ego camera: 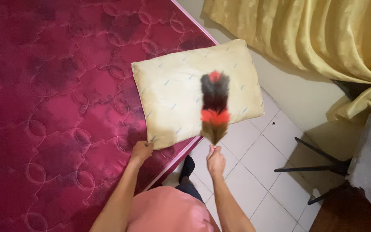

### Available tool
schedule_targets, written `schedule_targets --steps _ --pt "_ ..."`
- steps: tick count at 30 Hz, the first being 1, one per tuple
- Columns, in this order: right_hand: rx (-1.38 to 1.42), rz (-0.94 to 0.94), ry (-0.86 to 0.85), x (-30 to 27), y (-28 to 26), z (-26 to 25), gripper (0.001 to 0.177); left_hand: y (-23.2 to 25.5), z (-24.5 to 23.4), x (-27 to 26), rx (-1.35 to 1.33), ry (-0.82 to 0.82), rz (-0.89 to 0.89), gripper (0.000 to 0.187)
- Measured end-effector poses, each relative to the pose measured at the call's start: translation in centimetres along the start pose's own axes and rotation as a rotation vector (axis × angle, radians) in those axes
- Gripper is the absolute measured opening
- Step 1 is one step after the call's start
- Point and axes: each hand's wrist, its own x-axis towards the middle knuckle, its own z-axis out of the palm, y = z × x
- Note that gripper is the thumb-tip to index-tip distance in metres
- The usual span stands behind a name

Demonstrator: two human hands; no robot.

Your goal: The person uses a duster to clean a pillow and then dusts the surface and edges of a mattress.

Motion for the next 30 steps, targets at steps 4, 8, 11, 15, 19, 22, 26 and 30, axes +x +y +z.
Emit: schedule_targets --steps 4,8,11,15,19,22,26,30 --pt "0.128 -0.007 0.197 1.3 -2.4 -1.8 0.035 -2.4 0.4 1.7 0.026 0.007 0.041 0.044" --pt "0.241 -0.173 0.076 -1.0 -6.0 -1.9 0.03 -2.3 1.0 2.3 0.135 0.142 0.135 0.044" --pt "0.184 -0.456 -0.108 -3.6 -7.6 -1.3 0.029 -0.3 1.0 1.0 0.143 0.171 0.047 0.037" --pt "0.119 -0.539 -0.214 -4.6 -6.4 0.0 0.03 1.7 0.5 -0.6 0.179 0.182 -0.013 0.031" --pt "-0.005 -0.198 -0.129 -2.3 -2.0 1.7 0.032 1.7 0.7 -0.4 0.253 0.186 -0.003 0.024" --pt "-0.081 -0.061 -0.017 0.3 0.6 0.7 0.037 1.1 1.1 0.3 0.279 0.171 -0.012 0.025" --pt "0.013 -0.019 0.122 2.1 -0.8 -1.8 0.038 0.1 1.2 1.6 0.306 0.156 -0.009 0.034" --pt "0.101 -0.122 0.108 0.2 -4.5 -2.0 0.032 0.1 1.7 1.4 0.095 0.254 0.103 0.039"
